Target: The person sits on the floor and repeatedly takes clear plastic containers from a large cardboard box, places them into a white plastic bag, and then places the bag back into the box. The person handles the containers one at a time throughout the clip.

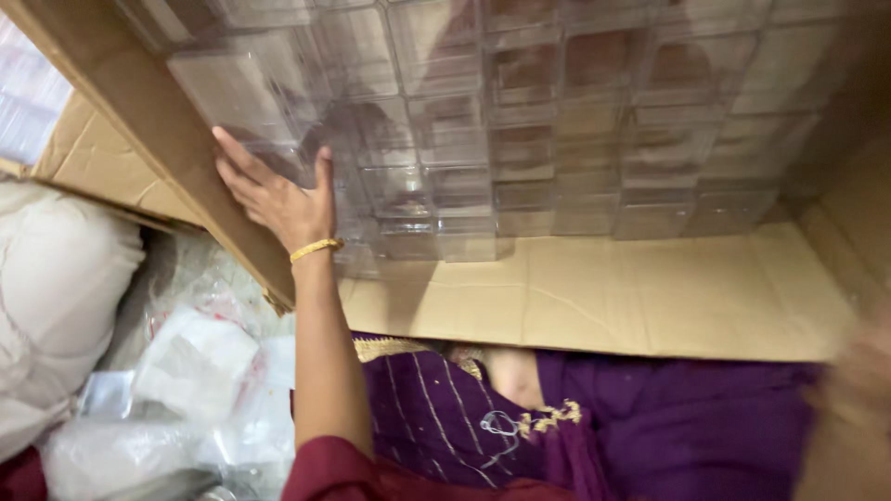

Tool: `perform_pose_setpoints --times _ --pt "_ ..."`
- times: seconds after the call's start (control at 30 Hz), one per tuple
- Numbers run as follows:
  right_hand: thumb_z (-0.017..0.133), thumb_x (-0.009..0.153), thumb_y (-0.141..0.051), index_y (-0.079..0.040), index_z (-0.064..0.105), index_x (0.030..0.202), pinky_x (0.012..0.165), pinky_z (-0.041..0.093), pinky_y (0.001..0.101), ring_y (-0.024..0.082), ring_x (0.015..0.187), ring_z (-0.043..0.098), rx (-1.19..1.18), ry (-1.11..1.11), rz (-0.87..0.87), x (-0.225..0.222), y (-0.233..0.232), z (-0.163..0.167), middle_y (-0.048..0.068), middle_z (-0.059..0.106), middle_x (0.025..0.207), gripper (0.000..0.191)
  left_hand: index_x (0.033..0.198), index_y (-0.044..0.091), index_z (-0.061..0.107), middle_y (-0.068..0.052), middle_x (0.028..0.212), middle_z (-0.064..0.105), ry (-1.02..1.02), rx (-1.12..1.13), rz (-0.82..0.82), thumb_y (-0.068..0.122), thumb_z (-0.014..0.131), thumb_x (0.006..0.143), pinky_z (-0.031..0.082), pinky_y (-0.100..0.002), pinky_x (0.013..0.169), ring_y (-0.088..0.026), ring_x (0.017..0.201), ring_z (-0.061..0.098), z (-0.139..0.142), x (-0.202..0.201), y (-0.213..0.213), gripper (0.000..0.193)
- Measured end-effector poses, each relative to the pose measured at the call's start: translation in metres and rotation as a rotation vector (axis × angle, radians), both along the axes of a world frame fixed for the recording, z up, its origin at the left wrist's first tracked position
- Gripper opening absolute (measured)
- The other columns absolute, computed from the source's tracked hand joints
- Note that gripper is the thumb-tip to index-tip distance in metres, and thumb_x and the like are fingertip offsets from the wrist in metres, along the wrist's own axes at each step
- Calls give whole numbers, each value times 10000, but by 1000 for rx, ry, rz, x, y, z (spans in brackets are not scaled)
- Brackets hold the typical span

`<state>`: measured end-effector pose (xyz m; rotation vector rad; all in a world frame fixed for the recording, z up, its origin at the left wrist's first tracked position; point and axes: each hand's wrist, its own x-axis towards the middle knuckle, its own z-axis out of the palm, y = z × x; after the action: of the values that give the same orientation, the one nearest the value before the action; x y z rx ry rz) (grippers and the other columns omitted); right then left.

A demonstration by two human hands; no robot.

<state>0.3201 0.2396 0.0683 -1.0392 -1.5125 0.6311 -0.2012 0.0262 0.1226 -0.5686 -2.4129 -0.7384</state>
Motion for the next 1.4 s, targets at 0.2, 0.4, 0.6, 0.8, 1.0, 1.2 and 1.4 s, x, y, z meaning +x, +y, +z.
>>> perform_pose_setpoints --times 0.2,0.4,0.6,0.8,1.0,1.2,1.4 --pt "678 1023 -10 -122 405 1590 1069 594 352 283 1403 514 25 -308 489 -174 -4 20 158 374 1557 639 1679 372 -4 -270 1635 232 -75 84 -20 836 686 973 321 -685 1178 -474 1505 338 -29 -23 2 1090" --pt "729 973 -413 -50 212 1619 1136 362 549 418 1452 351 -88 -379 669 -302 18 -6 270 290 1614 904 1634 396 -36 -273 1640 181 17 134 -77 822 625 924 324 -730 1133 -504 1561 281 -12 -27 20 1060" --pt "887 807 -359 -60 357 1559 1079 539 445 305 1334 545 -170 -257 492 -365 25 -15 203 470 1505 967 1625 352 -89 -173 1674 145 92 97 -65 885 562 790 335 -681 1142 -424 1533 286 6 -30 30 1186" --pt "907 742 -335 -32 532 1433 1015 586 376 266 1167 695 -453 -308 579 -354 29 17 157 681 1318 843 1640 258 -130 -57 1730 100 75 68 -25 869 487 829 352 -604 1187 -340 1559 326 8 -13 51 1188" --pt "890 795 -218 -24 450 1488 1091 487 393 249 1318 578 -480 -178 692 -260 17 59 160 580 1439 844 1607 165 -154 -112 1699 24 106 79 -43 773 496 922 339 -616 1195 -366 1531 301 0 -16 57 1123" --pt "821 795 -165 -119 400 1547 1041 465 450 323 1287 539 -520 -98 748 -200 18 -17 136 469 1549 863 1639 286 -31 -157 1681 35 125 70 -38 716 554 944 378 -602 1148 -348 1544 307 0 -28 69 1005" --pt "793 873 -187 -200 539 1500 1047 498 394 279 1281 576 -303 -647 897 -175 31 -55 157 545 1482 678 1669 314 76 -195 1662 130 187 81 -214 599 661 942 294 -663 1187 -343 1559 277 12 19 38 976"
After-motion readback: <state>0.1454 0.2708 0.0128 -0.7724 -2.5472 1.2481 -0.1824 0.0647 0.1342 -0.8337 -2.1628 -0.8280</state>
